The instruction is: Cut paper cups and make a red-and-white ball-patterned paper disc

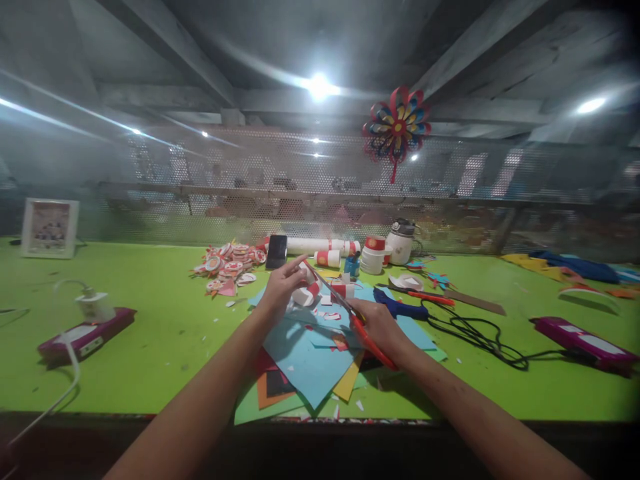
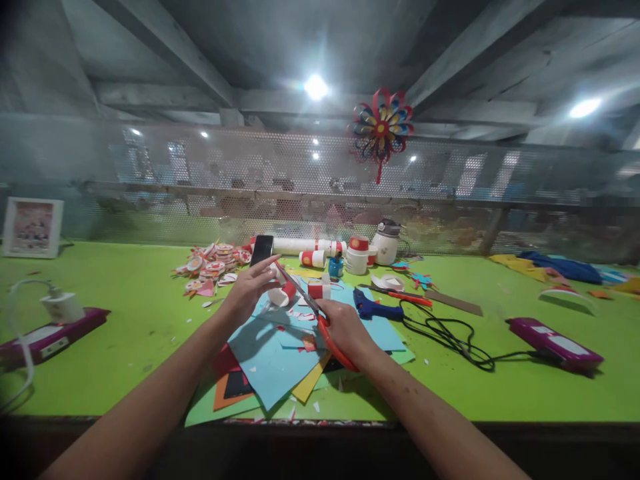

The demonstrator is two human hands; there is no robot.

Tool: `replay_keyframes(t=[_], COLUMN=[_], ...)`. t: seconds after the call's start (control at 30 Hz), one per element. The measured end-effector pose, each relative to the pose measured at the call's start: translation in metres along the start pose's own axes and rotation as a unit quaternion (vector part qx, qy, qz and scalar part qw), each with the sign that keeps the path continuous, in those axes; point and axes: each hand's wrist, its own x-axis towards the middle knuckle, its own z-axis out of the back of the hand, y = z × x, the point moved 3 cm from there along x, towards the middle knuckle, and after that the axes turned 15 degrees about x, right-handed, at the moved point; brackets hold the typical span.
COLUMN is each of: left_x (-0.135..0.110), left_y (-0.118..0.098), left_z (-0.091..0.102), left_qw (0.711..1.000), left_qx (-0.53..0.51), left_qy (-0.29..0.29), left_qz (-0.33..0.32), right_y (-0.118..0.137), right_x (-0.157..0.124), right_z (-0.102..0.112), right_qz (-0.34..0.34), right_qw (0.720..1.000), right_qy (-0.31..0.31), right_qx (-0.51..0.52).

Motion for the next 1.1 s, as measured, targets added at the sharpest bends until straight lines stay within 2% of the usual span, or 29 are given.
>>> replay_keyframes(t=[0.43, 0.63, 1.1], left_x=[-0.0007, -0.0002, -0.0011], left_y=[-0.0028, -0.0022, 0.001], left_z=[-0.0029, -0.0026, -0.0031], left_qw=[1.0, 0.998, 0.997], left_qx=[-0.016, -0.055, -0.064], left_qy=[-0.009, -0.031, -0.03], left_qz=[0.004, 0.025, 0.035], right_y=[0.0046, 0.002, 0.0024], right_x=[-0.0014, -0.0008, 0.0009], right_z=[0.0008, 0.0016, 0.0012], right_qz=[-0.036, -0.025, -0.015], right_qw=[0.999, 0.999, 1.0], right_qy=[-0.007, -0.016, -0.003], right_qx=[-0.02, -0.024, -0.012])
